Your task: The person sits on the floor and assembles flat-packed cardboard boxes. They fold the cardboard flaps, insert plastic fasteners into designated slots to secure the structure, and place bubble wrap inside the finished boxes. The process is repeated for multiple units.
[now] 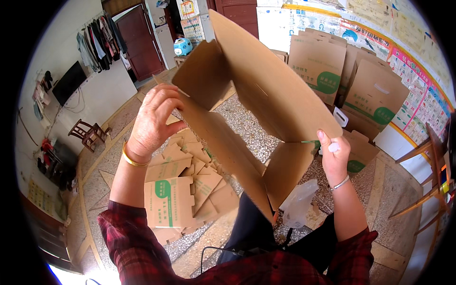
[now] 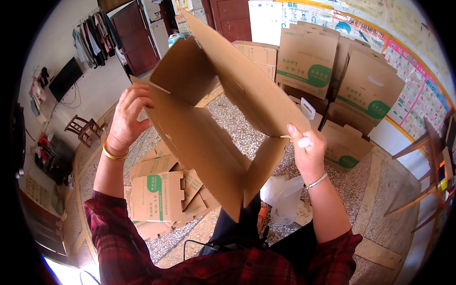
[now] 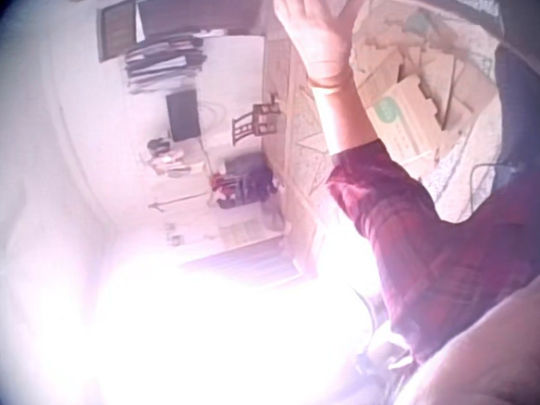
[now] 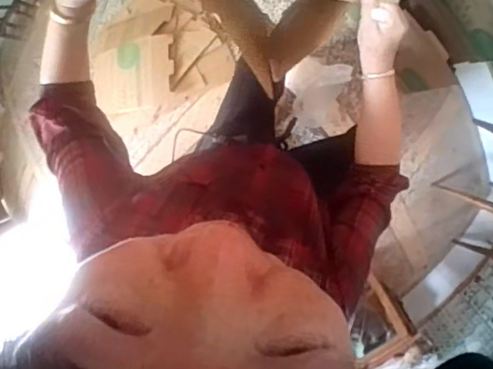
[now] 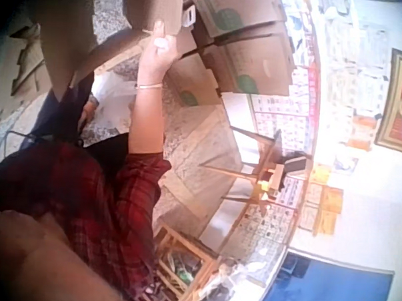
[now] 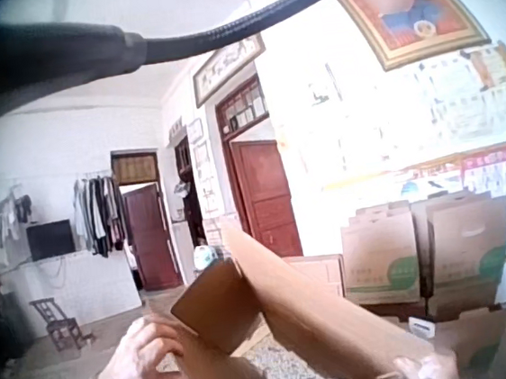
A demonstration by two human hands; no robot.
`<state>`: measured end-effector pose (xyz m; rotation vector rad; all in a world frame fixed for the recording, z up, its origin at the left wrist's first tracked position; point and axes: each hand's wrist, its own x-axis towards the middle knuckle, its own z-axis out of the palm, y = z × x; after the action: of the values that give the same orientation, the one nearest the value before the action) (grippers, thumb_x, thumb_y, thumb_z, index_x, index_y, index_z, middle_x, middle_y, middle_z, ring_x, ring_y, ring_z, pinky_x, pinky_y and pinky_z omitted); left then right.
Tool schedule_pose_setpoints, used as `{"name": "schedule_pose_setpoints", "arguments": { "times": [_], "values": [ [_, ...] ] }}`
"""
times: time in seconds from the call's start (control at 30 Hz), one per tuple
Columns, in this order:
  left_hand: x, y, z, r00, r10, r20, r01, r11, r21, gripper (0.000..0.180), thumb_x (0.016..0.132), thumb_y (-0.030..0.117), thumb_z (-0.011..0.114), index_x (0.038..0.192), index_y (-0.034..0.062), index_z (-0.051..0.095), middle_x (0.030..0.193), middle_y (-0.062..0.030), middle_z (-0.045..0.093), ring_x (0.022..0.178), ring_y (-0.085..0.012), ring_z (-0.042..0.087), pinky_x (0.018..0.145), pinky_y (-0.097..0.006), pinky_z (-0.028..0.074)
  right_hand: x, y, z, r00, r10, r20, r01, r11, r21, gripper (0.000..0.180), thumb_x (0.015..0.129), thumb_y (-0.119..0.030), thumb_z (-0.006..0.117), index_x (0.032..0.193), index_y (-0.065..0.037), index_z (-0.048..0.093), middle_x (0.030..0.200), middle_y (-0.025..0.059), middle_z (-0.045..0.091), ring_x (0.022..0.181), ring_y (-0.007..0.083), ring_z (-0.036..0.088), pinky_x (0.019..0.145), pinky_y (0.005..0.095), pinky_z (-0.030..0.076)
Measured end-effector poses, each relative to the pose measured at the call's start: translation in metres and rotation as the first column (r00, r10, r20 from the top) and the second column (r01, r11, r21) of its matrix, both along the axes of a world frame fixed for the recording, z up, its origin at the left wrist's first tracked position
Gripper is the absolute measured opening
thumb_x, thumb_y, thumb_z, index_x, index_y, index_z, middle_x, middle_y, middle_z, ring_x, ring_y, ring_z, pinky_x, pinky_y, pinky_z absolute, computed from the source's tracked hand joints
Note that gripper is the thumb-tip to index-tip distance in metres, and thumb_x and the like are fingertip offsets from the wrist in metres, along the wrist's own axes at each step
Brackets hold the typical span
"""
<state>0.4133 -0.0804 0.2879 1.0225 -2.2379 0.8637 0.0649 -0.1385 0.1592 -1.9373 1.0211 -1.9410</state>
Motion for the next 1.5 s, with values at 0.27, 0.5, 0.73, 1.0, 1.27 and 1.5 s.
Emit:
{"name": "schedule_pose_setpoints", "arguments": {
  "times": [0.27, 0.5, 0.73, 1.0, 1.27, 1.5],
  "values": [
    [0.020, -0.009, -0.065, 1.000, 0.004, -0.025, 0.003, 0.965, 0.262, 0.034, 0.048, 0.008, 0.071, 0.078, 0.0045, 0.054, 0.086, -0.0088, 0.055, 0.097, -0.0285, 0.052, 0.093, -0.040, 0.039, 0.005, 0.040, -0.014, 0.873, -0.020, -0.487, -0.056, 0.988, -0.142, 0.014, 0.078, -0.005, 0.061, 0.089, 0.004, 0.060, 0.067, 0.0116, 0.056, 0.055, 0.0228, 0.054, 0.049, 0.0291, 0.041],
    [0.040, 0.021, -0.157, 0.864, 0.322, -0.388, 0.171, 0.537, 0.826, 0.025, 0.077, 0.008, 0.057, 0.101, -0.0002, 0.057, 0.105, -0.0114, 0.058, 0.107, -0.0257, 0.051, 0.098, -0.041, 0.034, 0.036, 0.080, -0.049, 0.741, 0.086, -0.666, -0.229, 0.965, -0.130, 0.035, 0.058, -0.009, 0.065, 0.091, 0.004, 0.060, 0.059, 0.0040, 0.044, 0.050, 0.0185, 0.050, 0.044, 0.0300, 0.040],
    [0.006, 0.008, -0.214, -0.272, 0.699, -0.662, 0.934, 0.356, -0.007, 0.058, 0.089, 0.042, 0.043, 0.128, 0.0000, 0.034, 0.128, -0.0172, 0.041, 0.117, -0.0268, 0.041, 0.099, -0.041, 0.030, 0.066, 0.090, -0.073, 0.633, 0.146, -0.760, -0.288, 0.956, -0.056, 0.030, 0.065, -0.012, 0.060, 0.091, 0.004, 0.060, 0.061, 0.0030, 0.044, 0.052, 0.0156, 0.049, 0.045, 0.0272, 0.040],
    [-0.022, -0.024, -0.231, -0.383, 0.749, -0.541, 0.893, 0.450, -0.009, 0.035, 0.081, 0.011, 0.050, 0.112, -0.0053, 0.048, 0.105, -0.0165, 0.056, 0.094, -0.0261, 0.057, 0.082, -0.036, 0.048, 0.084, 0.077, -0.095, 0.556, 0.190, -0.809, -0.278, 0.960, 0.035, 0.033, 0.065, -0.015, 0.067, 0.093, 0.002, 0.060, 0.065, 0.0057, 0.054, 0.056, 0.0196, 0.054, 0.049, 0.0299, 0.044],
    [0.024, -0.047, -0.167, -0.270, 0.460, -0.846, 0.771, 0.630, 0.097, 0.034, 0.077, 0.012, 0.053, 0.104, -0.0070, 0.053, 0.096, -0.0167, 0.060, 0.088, -0.0275, 0.060, 0.080, -0.035, 0.048, 0.079, 0.046, -0.060, 0.696, 0.415, -0.586, -0.460, 0.884, 0.079, 0.022, 0.069, -0.009, 0.066, 0.089, -0.003, 0.061, 0.064, 0.0073, 0.056, 0.056, 0.0221, 0.057, 0.048, 0.0314, 0.045],
    [0.040, -0.018, -0.093, -0.194, 0.333, -0.923, 0.778, 0.625, 0.062, 0.042, 0.069, 0.007, 0.055, 0.109, -0.0052, 0.050, 0.100, -0.0156, 0.059, 0.088, -0.0259, 0.059, 0.078, -0.033, 0.048, 0.053, 0.044, -0.025, 0.843, 0.344, -0.414, -0.349, 0.935, 0.066, 0.024, 0.074, -0.001, 0.062, 0.098, -0.003, 0.062, 0.066, 0.0109, 0.058, 0.055, 0.0239, 0.057, 0.051, 0.0322, 0.046]
  ]
}}
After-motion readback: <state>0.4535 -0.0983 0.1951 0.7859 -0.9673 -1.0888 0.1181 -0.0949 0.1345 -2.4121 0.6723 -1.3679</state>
